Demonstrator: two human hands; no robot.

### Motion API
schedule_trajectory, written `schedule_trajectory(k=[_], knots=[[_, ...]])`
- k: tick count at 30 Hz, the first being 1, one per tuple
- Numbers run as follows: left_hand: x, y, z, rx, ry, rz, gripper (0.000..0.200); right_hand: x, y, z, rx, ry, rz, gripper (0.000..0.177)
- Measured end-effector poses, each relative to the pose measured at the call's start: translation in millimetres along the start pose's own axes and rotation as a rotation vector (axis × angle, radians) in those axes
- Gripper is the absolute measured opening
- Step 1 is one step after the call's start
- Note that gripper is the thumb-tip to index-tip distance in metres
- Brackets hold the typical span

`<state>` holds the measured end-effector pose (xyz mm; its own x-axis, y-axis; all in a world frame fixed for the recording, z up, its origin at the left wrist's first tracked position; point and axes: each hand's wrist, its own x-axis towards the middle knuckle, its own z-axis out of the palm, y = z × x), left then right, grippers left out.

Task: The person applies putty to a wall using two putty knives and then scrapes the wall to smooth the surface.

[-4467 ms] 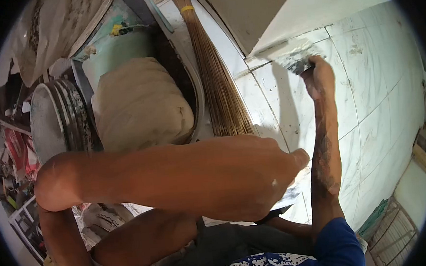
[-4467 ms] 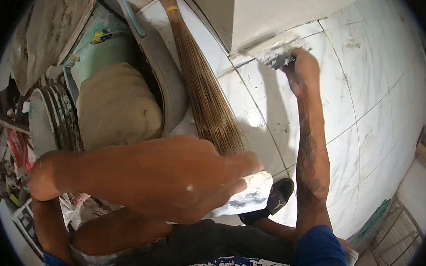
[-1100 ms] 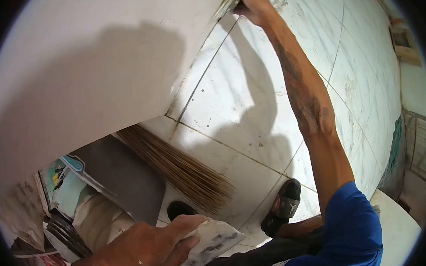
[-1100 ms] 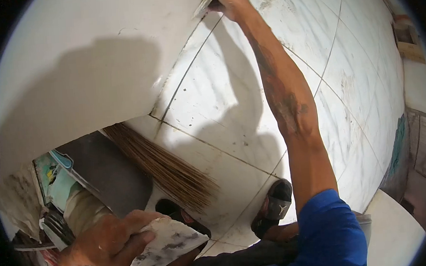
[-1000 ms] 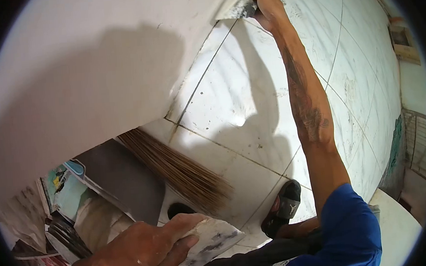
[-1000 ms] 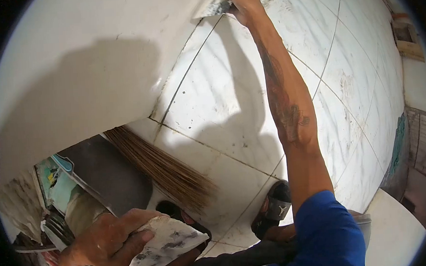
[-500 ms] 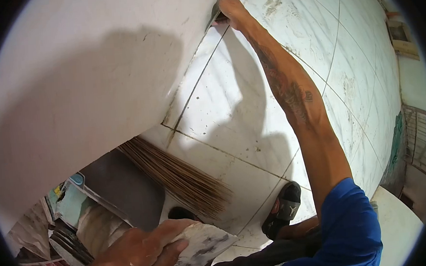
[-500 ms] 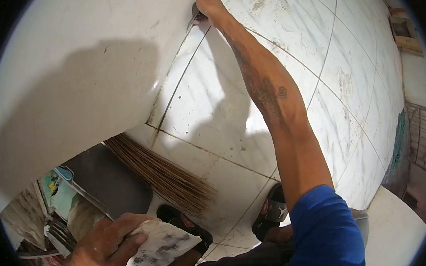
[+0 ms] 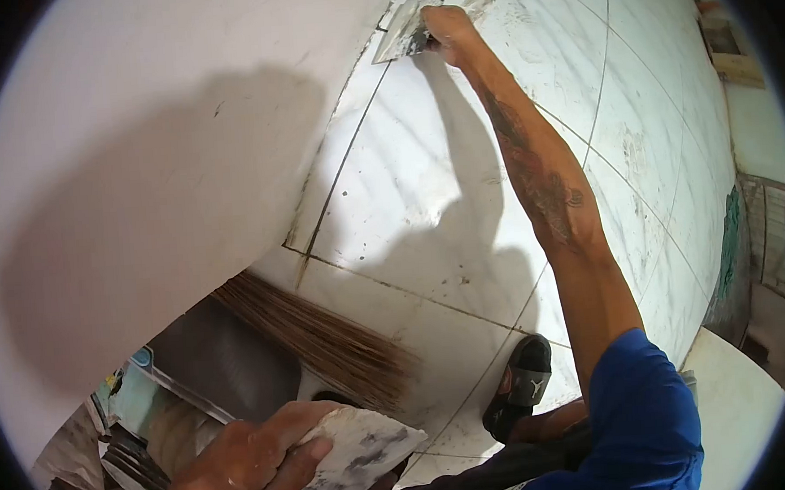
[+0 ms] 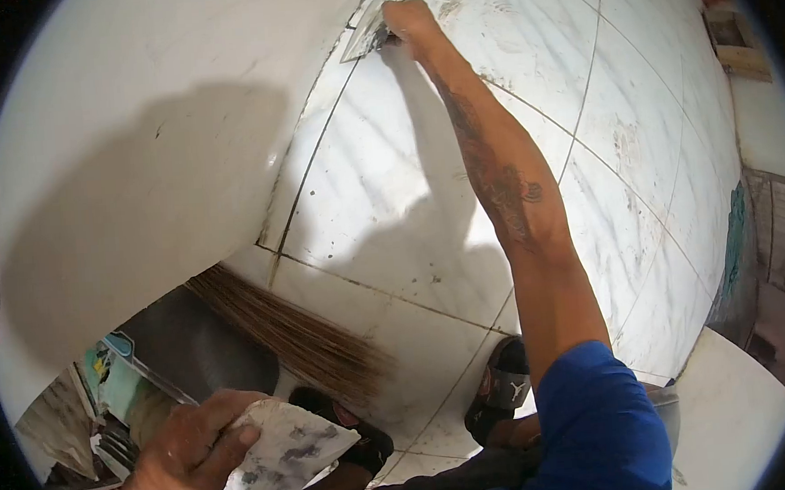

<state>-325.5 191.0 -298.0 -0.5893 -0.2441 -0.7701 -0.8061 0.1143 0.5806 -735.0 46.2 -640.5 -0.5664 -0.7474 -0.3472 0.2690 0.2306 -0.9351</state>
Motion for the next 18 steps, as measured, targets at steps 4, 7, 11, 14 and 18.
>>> schedule_trajectory(k=[4,7,11,14,18], knots=[[0.2,-9.3,4.2,0.040,0.055,0.079,0.024,25.6,21.1,0.2,0.001,-0.149,-0.092,0.018],[-2.5,-13.7,6.4,0.039,0.094,0.116,0.024,18.4,7.6,11.8,0.028,-0.209,-0.133,0.017],[-6.8,-13.0,7.8,-0.008,0.110,0.065,0.025,13.2,-15.2,40.8,0.032,-0.142,-0.076,0.016],[-11.0,-9.0,5.2,-0.008,0.062,-0.011,0.025,42.2,-3.4,40.2,0.147,-0.293,-0.149,0.018],[-10.2,-22.5,3.6,0.110,0.095,0.077,0.026,22.2,-34.7,39.7,0.108,-0.179,-0.138,0.026]])
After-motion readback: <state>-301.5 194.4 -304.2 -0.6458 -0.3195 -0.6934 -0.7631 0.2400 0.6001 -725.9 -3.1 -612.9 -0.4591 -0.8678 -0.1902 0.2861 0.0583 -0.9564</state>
